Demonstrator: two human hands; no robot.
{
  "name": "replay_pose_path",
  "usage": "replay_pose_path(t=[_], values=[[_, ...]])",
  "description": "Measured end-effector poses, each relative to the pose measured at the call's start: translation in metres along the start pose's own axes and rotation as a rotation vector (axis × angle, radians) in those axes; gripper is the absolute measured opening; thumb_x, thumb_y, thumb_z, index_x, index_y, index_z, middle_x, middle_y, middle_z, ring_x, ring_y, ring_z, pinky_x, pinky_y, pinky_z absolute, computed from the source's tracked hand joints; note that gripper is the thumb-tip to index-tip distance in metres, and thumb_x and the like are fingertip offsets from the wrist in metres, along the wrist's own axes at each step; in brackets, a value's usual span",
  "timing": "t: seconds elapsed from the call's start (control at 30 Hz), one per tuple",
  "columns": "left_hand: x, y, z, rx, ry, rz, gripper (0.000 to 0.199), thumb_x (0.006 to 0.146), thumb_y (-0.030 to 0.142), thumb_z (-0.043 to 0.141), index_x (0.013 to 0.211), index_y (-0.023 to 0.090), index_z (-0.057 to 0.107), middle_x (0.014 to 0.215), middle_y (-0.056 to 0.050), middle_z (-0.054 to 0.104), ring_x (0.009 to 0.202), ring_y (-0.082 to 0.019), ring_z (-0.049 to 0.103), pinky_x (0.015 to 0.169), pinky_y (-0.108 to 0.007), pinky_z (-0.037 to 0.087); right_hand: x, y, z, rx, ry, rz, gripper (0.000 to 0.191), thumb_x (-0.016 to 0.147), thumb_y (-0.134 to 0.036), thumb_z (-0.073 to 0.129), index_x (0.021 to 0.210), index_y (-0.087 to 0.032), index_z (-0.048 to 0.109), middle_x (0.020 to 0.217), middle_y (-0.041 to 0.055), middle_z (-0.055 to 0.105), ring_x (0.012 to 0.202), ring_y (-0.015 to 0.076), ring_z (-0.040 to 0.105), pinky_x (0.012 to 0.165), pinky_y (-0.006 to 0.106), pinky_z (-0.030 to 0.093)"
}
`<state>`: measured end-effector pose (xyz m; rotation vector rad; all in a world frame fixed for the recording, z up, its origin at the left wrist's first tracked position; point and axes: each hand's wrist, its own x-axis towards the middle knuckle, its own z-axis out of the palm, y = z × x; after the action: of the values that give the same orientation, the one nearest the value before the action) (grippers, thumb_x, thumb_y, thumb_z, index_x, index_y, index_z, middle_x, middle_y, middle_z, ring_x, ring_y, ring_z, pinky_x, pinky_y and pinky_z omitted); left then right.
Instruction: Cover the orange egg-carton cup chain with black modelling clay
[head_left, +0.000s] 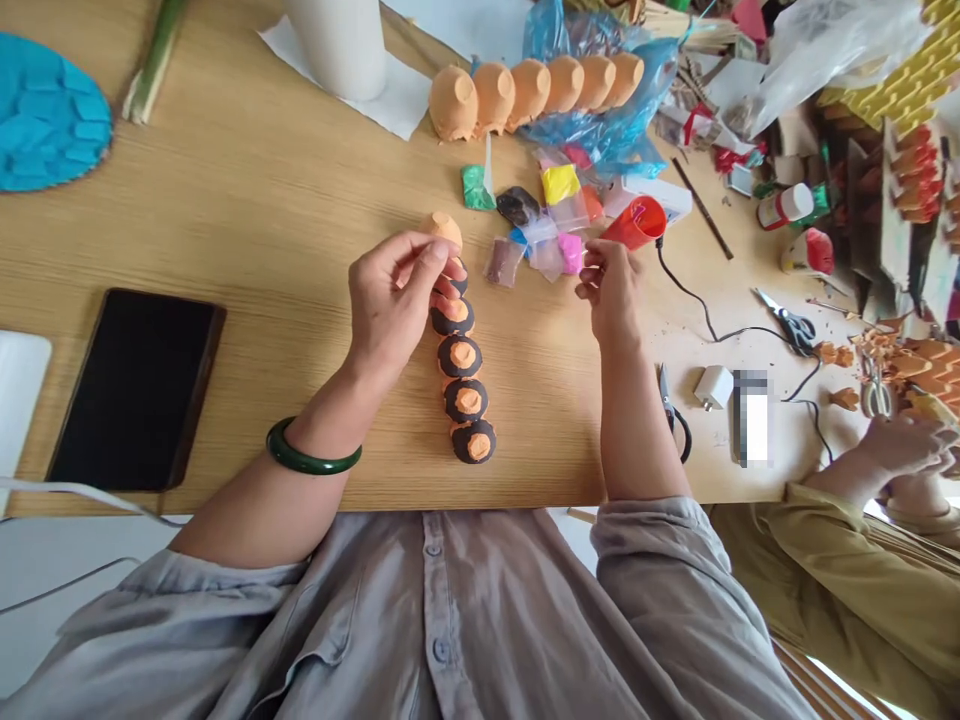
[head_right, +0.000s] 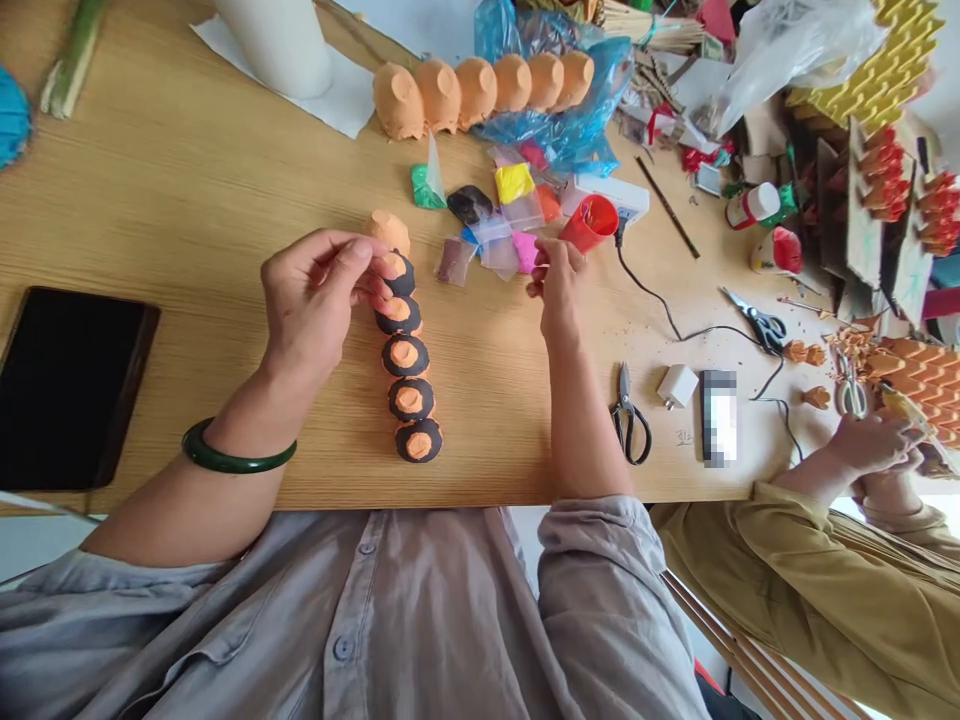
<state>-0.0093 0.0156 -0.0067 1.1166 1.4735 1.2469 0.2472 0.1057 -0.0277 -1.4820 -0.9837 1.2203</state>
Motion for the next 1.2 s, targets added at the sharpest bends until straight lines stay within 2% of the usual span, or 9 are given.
replay_pose_path(t=[0.07,0.17,0.27,0.33,0.4,0.5,0.73,0.83,1.2], values=[[-0.001,0.001,0.0,0.012,-0.003,0.008,0.074,0.09,0.089,0.061,0.105,0.018,0.071,0.089,0.0,0.079,0.09,-0.017,0.075,0.07,-0.031,0.054,-0.031,-0.001,0.006,0.193,-0.027,0.06,0.015,0.096,-0.012,0.064,0.085,-0.021,0.066,0.083,-0.0032,0.072,0.074,0.0078,0.071,0.072,0.02,0.063],[-0.002,0.001,-0.001,0.017,0.002,0.03,0.07,0.092,0.086,0.063,0.104,0.018,0.072,0.089,0.001,0.079,0.086,-0.015,0.074,0.07,-0.031,0.055,-0.07,0.001,0.021,0.303,-0.203,0.09,0.016,0.09,-0.005,0.071,0.091,-0.02,0.068,0.105,0.0014,0.083,0.104,0.0144,0.082,0.1,0.032,0.068],[-0.003,-0.002,-0.002,0.003,0.01,0.052,0.062,0.097,0.08,0.067,0.106,0.019,0.073,0.092,0.001,0.08,0.085,-0.015,0.074,0.071,-0.032,0.056,-0.091,0.007,0.034,0.312,-0.281,0.155,0.008,0.097,-0.018,0.076,0.1,-0.021,0.069,0.11,0.0045,0.085,0.104,0.0161,0.083,0.094,0.031,0.07],[-0.002,-0.004,-0.003,-0.014,0.025,0.074,0.055,0.099,0.075,0.07,0.105,0.021,0.073,0.09,0.002,0.08,0.08,-0.012,0.072,0.07,-0.031,0.057,-0.096,0.013,0.038,0.285,-0.285,0.202,0.016,0.1,-0.034,0.079,0.103,-0.021,0.069,0.096,0.0028,0.084,0.08,0.0136,0.08,0.072,0.024,0.067],[-0.001,-0.005,-0.004,-0.038,0.042,0.11,0.049,0.101,0.07,0.072,0.102,0.021,0.074,0.086,0.004,0.079,0.072,-0.009,0.068,0.067,-0.03,0.056,-0.097,0.017,0.04,0.231,-0.297,0.22,0.031,0.098,-0.049,0.082,0.099,-0.021,0.068,0.071,-0.0036,0.073,0.051,0.0089,0.061,0.047,0.019,0.051],[0.0,-0.002,-0.006,-0.019,0.04,0.134,0.048,0.101,0.068,0.074,0.102,0.02,0.074,0.086,0.005,0.078,0.071,-0.008,0.069,0.067,-0.029,0.057,-0.1,0.017,0.038,0.168,-0.327,0.225,0.043,0.093,-0.059,0.086,0.092,-0.02,0.068,0.056,-0.0107,0.053,0.04,0.0042,0.036,0.038,0.019,0.028],[-0.017,0.024,-0.021,0.314,-0.115,0.133,0.041,0.099,0.064,0.078,0.11,0.025,0.082,0.119,0.0,0.081,0.112,-0.021,0.076,0.09,-0.034,0.065,-0.105,0.006,0.034,0.283,-0.434,0.358,0.006,0.103,-0.024,0.067,0.106,-0.02,0.069,0.095,0.002,0.077,0.067,0.0105,0.069,0.049,0.02,0.054],[-0.027,0.02,-0.027,0.438,-0.055,0.143,0.043,0.095,0.065,0.084,0.116,0.027,0.082,0.127,-0.003,0.077,0.113,-0.024,0.074,0.09,-0.035,0.065,-0.104,0.007,0.034,0.346,-0.397,0.348,0.018,0.105,-0.011,0.053,0.102,-0.018,0.07,0.097,0.0031,0.08,0.07,0.0099,0.074,0.057,0.021,0.062],[-0.025,-0.012,-0.016,0.461,0.024,0.057,0.045,0.078,0.043,0.099,0.111,0.026,0.072,0.125,-0.005,0.065,0.086,-0.02,0.071,0.075,-0.035,0.056,-0.102,0.01,0.033,0.408,-0.422,0.375,0.016,0.111,-0.03,0.062,0.103,-0.019,0.07,0.108,0.0081,0.086,0.1,0.0194,0.085,0.092,0.037,0.074]])
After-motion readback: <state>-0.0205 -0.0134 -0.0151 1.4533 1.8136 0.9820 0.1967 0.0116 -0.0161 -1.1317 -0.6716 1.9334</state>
